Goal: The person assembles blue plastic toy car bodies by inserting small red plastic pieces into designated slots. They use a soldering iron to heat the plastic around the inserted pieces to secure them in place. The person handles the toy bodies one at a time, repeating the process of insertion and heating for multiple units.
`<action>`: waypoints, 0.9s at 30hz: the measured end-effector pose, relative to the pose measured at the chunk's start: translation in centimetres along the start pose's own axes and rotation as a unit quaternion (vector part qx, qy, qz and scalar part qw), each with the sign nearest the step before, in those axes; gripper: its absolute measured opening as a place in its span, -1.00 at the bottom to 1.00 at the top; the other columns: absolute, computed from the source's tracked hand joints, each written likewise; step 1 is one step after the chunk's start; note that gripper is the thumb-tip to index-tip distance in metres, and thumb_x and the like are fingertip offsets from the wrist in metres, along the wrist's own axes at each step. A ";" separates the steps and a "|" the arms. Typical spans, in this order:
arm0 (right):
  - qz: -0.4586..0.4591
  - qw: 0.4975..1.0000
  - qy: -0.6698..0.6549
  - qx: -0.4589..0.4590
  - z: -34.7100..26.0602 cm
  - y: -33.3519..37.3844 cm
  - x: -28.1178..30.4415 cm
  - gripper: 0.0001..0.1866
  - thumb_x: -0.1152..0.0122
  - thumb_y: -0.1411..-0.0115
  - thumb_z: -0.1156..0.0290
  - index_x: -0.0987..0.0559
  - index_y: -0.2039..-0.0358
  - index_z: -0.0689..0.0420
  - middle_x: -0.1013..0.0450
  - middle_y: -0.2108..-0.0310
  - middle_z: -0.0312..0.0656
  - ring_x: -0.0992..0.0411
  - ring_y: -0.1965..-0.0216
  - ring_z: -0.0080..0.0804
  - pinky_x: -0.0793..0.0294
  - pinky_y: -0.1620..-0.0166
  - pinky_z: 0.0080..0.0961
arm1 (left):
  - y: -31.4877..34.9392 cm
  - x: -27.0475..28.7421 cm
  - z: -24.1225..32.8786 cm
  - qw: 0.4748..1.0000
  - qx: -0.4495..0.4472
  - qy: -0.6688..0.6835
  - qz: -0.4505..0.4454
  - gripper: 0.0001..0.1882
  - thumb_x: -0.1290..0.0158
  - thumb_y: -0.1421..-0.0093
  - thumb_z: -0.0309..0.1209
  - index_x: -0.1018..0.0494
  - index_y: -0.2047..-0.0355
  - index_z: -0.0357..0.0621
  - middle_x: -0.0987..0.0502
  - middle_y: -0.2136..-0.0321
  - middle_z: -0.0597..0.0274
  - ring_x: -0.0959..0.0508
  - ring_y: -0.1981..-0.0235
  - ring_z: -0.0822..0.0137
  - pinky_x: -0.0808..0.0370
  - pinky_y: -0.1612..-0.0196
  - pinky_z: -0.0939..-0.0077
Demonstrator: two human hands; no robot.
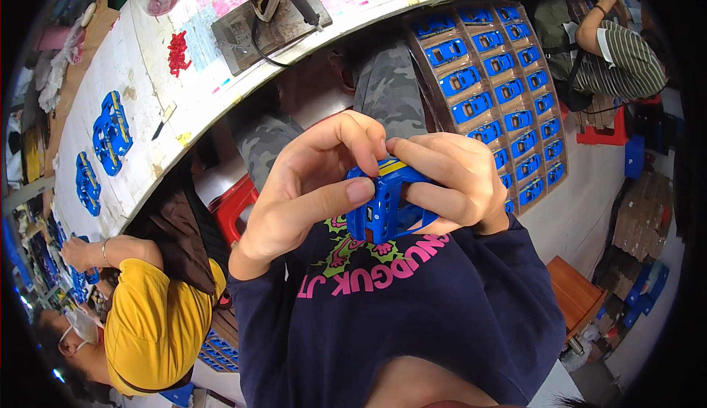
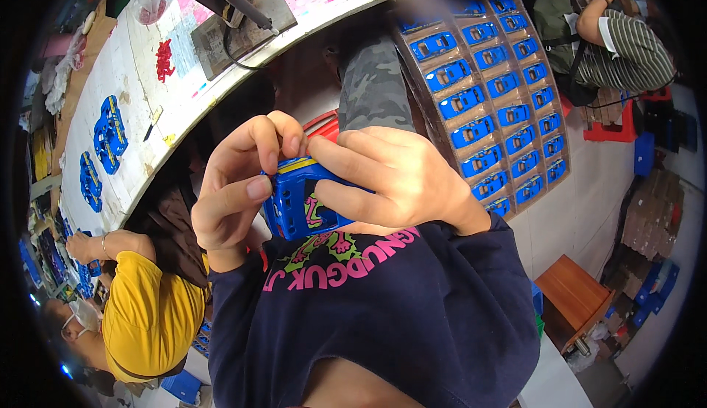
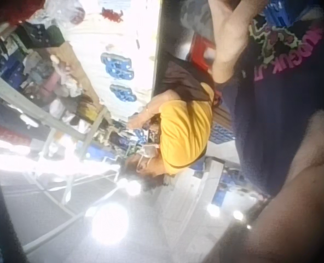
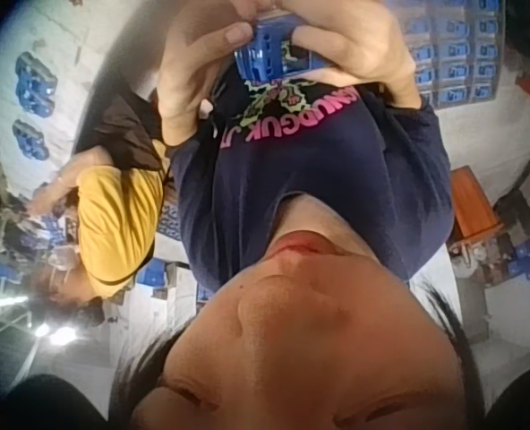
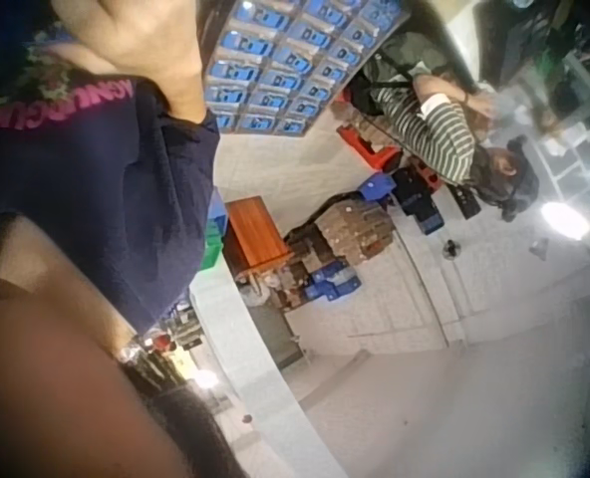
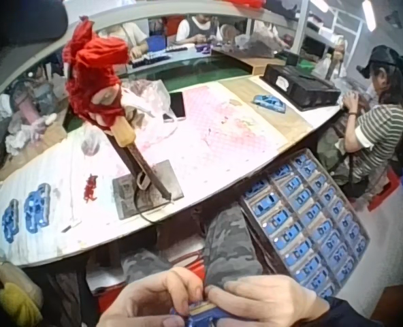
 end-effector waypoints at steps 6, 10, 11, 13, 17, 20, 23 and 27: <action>0.049 0.999 -0.001 0.021 -0.4 -0.2 0.4 -0.54 -0.19 0.31 0.33 -0.33 0.30 0.09 -0.35 0.27 -0.01 -0.33 0.52 -0.32 -0.38 0.53 -0.52 | 0.5 -0.1 0.3 0.999 -0.042 0.018 0.029 -0.78 0.01 0.26 -0.37 -0.21 0.59 -0.14 -0.24 0.40 0.13 -0.25 0.31 0.36 -0.17 0.18 0.62; 0.069 0.997 -0.012 0.033 -0.6 0.0 0.6 -0.56 -0.19 0.29 0.37 -0.33 0.30 0.09 -0.35 0.30 -0.03 -0.34 0.52 -0.32 -0.38 0.53 -0.52 | 0.5 -0.7 0.3 0.997 -0.068 0.026 -0.034 -0.81 0.01 0.21 -0.43 -0.23 0.54 -0.15 -0.23 0.37 0.16 -0.25 0.29 0.38 -0.16 0.17 0.60; 0.070 0.997 -0.006 0.033 -0.6 0.0 0.6 -0.57 -0.19 0.28 0.37 -0.33 0.31 0.09 -0.35 0.30 -0.03 -0.34 0.52 -0.31 -0.38 0.53 -0.52 | 0.5 -0.7 0.4 0.993 -0.084 0.031 -0.081 -0.83 0.02 0.14 -0.49 -0.25 0.50 -0.16 -0.22 0.34 0.19 -0.24 0.25 0.40 -0.14 0.14 0.57; 0.072 0.997 0.008 0.035 -0.7 -0.1 0.7 -0.58 -0.19 0.28 0.38 -0.33 0.31 0.09 -0.35 0.31 -0.05 -0.34 0.52 -0.31 -0.38 0.53 -0.51 | 0.5 -1.1 0.6 0.988 -0.085 0.049 -0.119 -0.83 0.02 0.08 -0.54 -0.27 0.44 -0.18 -0.21 0.31 0.21 -0.23 0.21 0.41 -0.12 0.11 0.54; 0.071 0.997 0.002 0.037 -0.7 -0.2 0.5 -0.56 -0.18 0.30 0.39 -0.34 0.31 0.09 -0.35 0.30 -0.04 -0.34 0.51 -0.29 -0.38 0.53 -0.50 | 0.5 -1.1 0.7 0.989 -0.082 0.057 -0.111 -0.79 0.02 0.08 -0.53 -0.25 0.39 -0.19 -0.22 0.32 0.21 -0.23 0.23 0.39 -0.11 0.11 0.54; 0.079 0.995 -0.040 0.037 -0.5 -0.3 0.5 -0.55 -0.18 0.31 0.40 -0.35 0.29 0.09 -0.35 0.29 -0.03 -0.35 0.46 -0.22 -0.39 0.49 -0.45 | 0.8 -1.2 1.3 0.985 -0.129 0.010 -0.118 -0.76 0.01 0.09 -0.52 -0.25 0.36 -0.21 -0.22 0.32 0.20 -0.24 0.26 0.39 -0.11 0.12 0.54; 0.094 0.988 -0.118 0.018 0.2 -0.2 0.5 -0.53 -0.18 0.30 0.39 -0.35 0.26 0.09 -0.35 0.25 -0.01 -0.36 0.39 -0.13 -0.39 0.40 -0.36 | 1.5 -1.5 2.5 0.969 -0.216 -0.084 -0.091 -0.71 -0.04 0.13 -0.49 -0.27 0.35 -0.22 -0.25 0.34 0.18 -0.27 0.30 0.38 -0.14 0.17 0.53; 0.084 0.976 -0.202 -0.002 0.8 -0.4 0.2 -0.53 -0.17 0.21 0.37 -0.35 0.19 0.10 -0.36 0.21 0.02 -0.37 0.32 -0.07 -0.37 0.29 -0.31 | 2.7 -2.2 5.0 0.884 -0.365 -0.284 -0.069 -0.56 -0.18 0.28 -0.39 -0.33 0.34 -0.21 -0.36 0.44 0.20 -0.32 0.41 0.33 -0.19 0.31 0.52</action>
Point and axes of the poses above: each hand's wrist, its own y-axis away from the middle knuckle, its own x-axis out of the back of the hand, z = x × y, the point moved 10 cm from there along -y, towards the middle knuckle
